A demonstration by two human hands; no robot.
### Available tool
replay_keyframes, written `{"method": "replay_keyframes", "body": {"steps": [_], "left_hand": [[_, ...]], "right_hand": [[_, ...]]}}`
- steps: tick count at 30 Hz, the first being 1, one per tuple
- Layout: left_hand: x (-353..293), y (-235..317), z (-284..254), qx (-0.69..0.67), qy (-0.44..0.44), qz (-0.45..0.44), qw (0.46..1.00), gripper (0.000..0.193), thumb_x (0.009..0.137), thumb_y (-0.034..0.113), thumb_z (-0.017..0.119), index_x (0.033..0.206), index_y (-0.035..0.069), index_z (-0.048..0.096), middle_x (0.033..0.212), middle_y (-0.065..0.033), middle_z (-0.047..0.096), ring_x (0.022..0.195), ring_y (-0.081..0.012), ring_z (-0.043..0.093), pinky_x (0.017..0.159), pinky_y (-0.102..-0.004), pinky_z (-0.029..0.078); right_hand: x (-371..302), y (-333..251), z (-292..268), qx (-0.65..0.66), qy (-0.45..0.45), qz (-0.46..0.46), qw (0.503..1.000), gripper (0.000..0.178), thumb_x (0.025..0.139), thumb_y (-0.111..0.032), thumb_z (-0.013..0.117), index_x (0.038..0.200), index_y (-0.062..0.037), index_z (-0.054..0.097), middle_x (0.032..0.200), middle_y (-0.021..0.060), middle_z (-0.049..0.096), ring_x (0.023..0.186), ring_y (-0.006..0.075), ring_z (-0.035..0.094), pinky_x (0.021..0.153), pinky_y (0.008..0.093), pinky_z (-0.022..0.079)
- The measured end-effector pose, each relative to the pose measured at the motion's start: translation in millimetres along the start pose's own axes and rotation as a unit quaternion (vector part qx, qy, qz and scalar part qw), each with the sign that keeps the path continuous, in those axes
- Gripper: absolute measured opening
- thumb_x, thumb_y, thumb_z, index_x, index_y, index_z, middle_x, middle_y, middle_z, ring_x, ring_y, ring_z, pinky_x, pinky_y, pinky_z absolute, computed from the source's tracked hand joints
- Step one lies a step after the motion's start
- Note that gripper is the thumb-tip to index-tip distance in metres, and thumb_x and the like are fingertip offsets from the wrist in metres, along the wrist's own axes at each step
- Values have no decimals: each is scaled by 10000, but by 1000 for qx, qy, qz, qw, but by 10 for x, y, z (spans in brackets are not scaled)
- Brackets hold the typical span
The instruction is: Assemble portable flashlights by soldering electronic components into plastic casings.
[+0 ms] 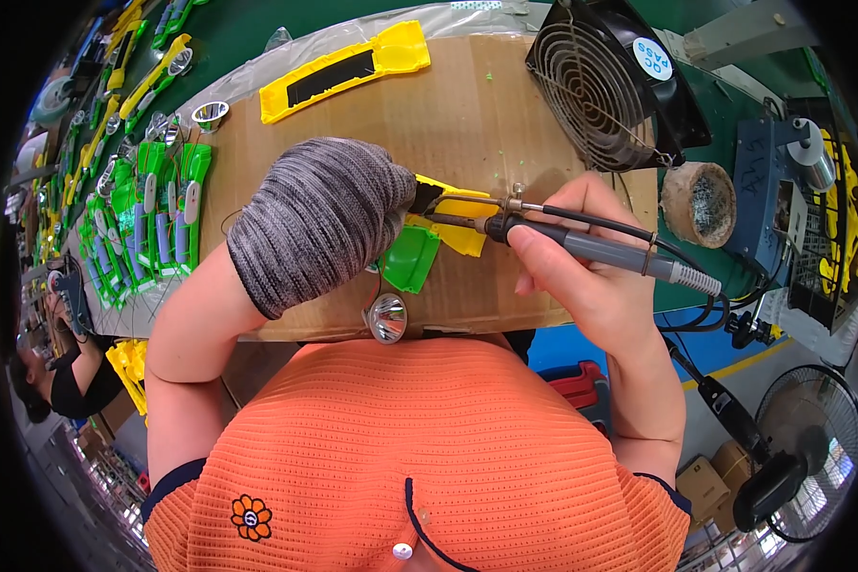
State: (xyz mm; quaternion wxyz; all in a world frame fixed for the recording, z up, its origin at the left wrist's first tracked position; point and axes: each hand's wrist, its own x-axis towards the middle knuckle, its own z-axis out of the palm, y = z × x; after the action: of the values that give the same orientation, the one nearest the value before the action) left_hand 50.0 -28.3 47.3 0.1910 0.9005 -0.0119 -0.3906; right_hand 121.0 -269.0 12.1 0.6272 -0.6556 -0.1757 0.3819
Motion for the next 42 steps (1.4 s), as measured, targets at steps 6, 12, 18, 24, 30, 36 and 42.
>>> {"method": "replay_keyframes", "body": {"steps": [6,12,18,24,30,36,42], "left_hand": [[-62,91,-170,-17,-49,8,999,290,769,236,701,961,20,722,850,-189,710,829,-365,707,726,-443,565],[0,1,258,165,203,32,965,354,711,223,755,991,10,719,874,-202,712,867,-373,709,740,-440,570],[38,-60,514,326,485,72,809,347,731,224,746,1000,7,717,888,-201,713,884,-378,706,765,-440,567],[-55,117,88,77,135,-15,988,332,748,222,738,1006,15,719,896,-200,714,895,-379,705,773,-440,566],[-30,36,83,-19,78,-82,993,331,780,294,726,1026,74,738,937,-193,725,907,-381,706,778,-438,567],[-93,-134,446,25,324,-62,944,161,847,198,661,918,70,727,810,-144,666,791,-329,666,736,-424,540],[-151,-103,442,36,319,-63,945,167,862,195,650,947,71,724,821,-139,665,803,-328,663,735,-425,535]], "right_hand": [[-39,-11,-27,2,14,-24,1000,165,863,11,698,915,-1,541,770,77,659,600,111,646,531,217,501],[-85,29,-61,-6,27,-39,999,143,890,11,656,933,2,521,780,107,662,586,124,630,527,242,500],[-161,286,112,266,108,-64,956,85,987,-85,545,962,-31,485,682,73,569,642,179,613,944,496,533],[-184,322,353,331,165,-11,929,216,1032,-199,489,838,-108,519,605,-28,449,661,128,561,1131,593,359],[-69,353,345,352,120,-33,928,185,1026,-174,493,862,-92,517,639,-3,493,695,155,596,1100,556,403],[204,381,433,350,64,-56,933,93,1009,-127,536,964,-64,485,667,33,531,713,186,638,1061,502,443],[170,361,393,347,60,-60,934,82,1008,-115,527,962,-61,485,653,32,516,690,186,632,1067,517,440]]}}
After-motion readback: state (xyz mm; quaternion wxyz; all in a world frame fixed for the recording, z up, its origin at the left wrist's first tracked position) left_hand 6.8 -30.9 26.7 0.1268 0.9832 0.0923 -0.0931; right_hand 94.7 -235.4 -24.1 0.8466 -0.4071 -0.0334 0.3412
